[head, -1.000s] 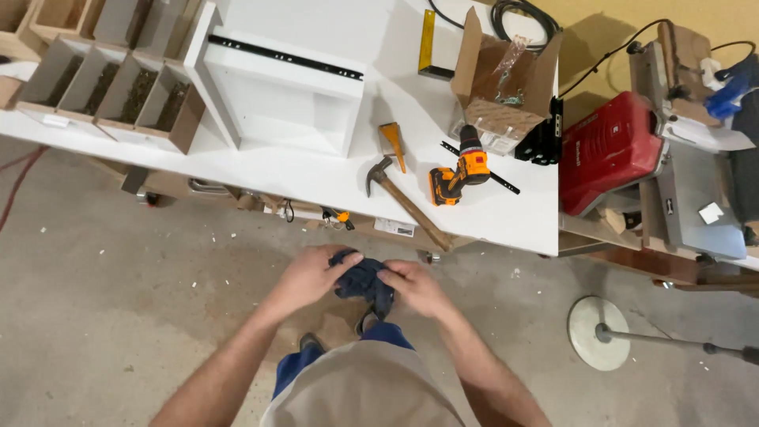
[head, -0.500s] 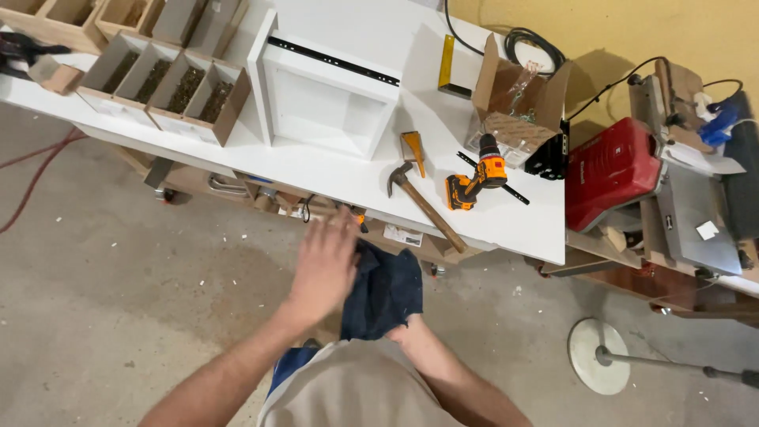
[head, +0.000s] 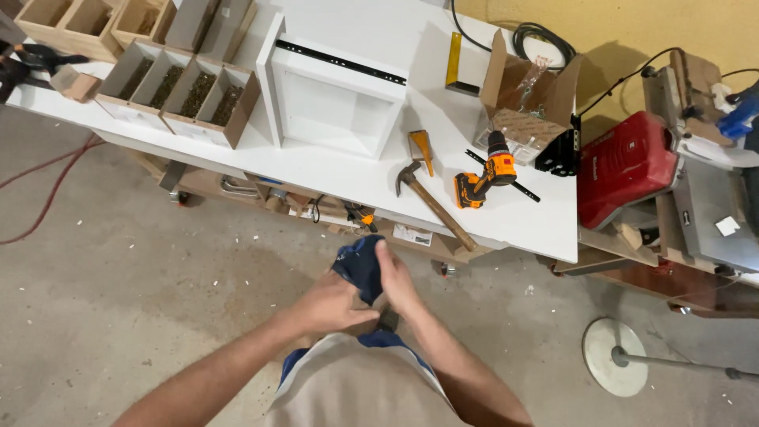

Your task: Attaching metal drawer slides to wooden panels using a power drill and screws

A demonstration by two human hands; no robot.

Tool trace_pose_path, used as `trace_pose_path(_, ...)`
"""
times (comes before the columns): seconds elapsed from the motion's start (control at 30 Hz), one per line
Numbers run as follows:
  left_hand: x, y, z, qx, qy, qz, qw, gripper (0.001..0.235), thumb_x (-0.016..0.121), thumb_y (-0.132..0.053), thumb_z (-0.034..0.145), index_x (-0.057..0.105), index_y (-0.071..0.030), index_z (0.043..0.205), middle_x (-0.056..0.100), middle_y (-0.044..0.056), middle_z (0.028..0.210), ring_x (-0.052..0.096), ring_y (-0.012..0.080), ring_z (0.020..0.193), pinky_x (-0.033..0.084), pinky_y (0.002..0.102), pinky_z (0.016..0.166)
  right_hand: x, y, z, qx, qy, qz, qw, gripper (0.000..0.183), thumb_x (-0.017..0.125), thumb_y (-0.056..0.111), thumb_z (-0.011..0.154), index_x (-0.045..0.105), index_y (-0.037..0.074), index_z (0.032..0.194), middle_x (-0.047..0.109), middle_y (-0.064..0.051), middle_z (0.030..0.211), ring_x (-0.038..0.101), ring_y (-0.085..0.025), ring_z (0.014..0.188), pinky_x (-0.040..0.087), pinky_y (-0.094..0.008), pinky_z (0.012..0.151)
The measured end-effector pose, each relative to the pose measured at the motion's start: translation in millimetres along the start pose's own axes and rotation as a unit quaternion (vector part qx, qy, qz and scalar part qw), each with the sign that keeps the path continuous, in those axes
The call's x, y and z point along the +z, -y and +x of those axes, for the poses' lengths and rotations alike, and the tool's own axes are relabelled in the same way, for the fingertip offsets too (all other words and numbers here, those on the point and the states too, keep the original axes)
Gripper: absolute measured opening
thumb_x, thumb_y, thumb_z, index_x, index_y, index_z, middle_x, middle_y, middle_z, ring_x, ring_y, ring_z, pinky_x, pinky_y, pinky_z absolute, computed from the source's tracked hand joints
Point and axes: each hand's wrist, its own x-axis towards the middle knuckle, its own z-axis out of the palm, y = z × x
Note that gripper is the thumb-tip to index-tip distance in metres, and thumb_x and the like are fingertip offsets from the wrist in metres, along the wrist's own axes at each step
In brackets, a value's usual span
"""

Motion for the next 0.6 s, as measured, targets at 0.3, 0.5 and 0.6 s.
trace_pose_path(0.3, -46, -17, -23, 0.086, 0.086, 0.016, 0.992, 0.074, 0.072, -0.061, 0.086, 0.056, -0.012, 0.139, 0.064, 0.024, 0.126, 0.061, 0.0445, 0.119, 0.051, 0.052, 0.097, -23, -15, -21, 0.026, 0.093, -0.062, 0.993, 0.095, 0.04, 0.082, 0.096, 0.047, 0.002, 0.148, 0.04, -0.023, 0.156, 0.028, -0.038, 0.15, 0.024, -0.052, 0.123)
trace_pose_path(0.5, 1, 21, 9, -0.031, -0.124, -0.073, 0.989, 0.063, 0.078, -0.046, 0.085, 0.053, -0.019, 0.136, 0.064, 0.013, 0.105, 0.072, 0.0397, 0.094, 0.061, 0.048, 0.077, -11, -36, -12, -0.188, 0.123, -0.132, 0.965, 0.071, 0.036, 0.055, 0.107, 0.079, 0.001, 0.092, 0.076, -0.023, 0.098, 0.07, -0.037, 0.106, 0.052, -0.047, 0.091)
trace_pose_path(0.6, 2, -13, 15, -0.082, -0.204, -0.193, 0.956, 0.043, 0.076, -0.03, 0.093, 0.065, -0.018, 0.133, 0.075, 0.014, 0.097, 0.075, 0.0348, 0.09, 0.063, 0.042, 0.073, -4, -43, -9, -0.198, -0.077, -0.023, 0.977, 0.066, 0.045, 0.044, 0.106, 0.075, -0.001, 0.068, 0.073, -0.022, 0.072, 0.066, -0.031, 0.08, 0.05, -0.043, 0.072)
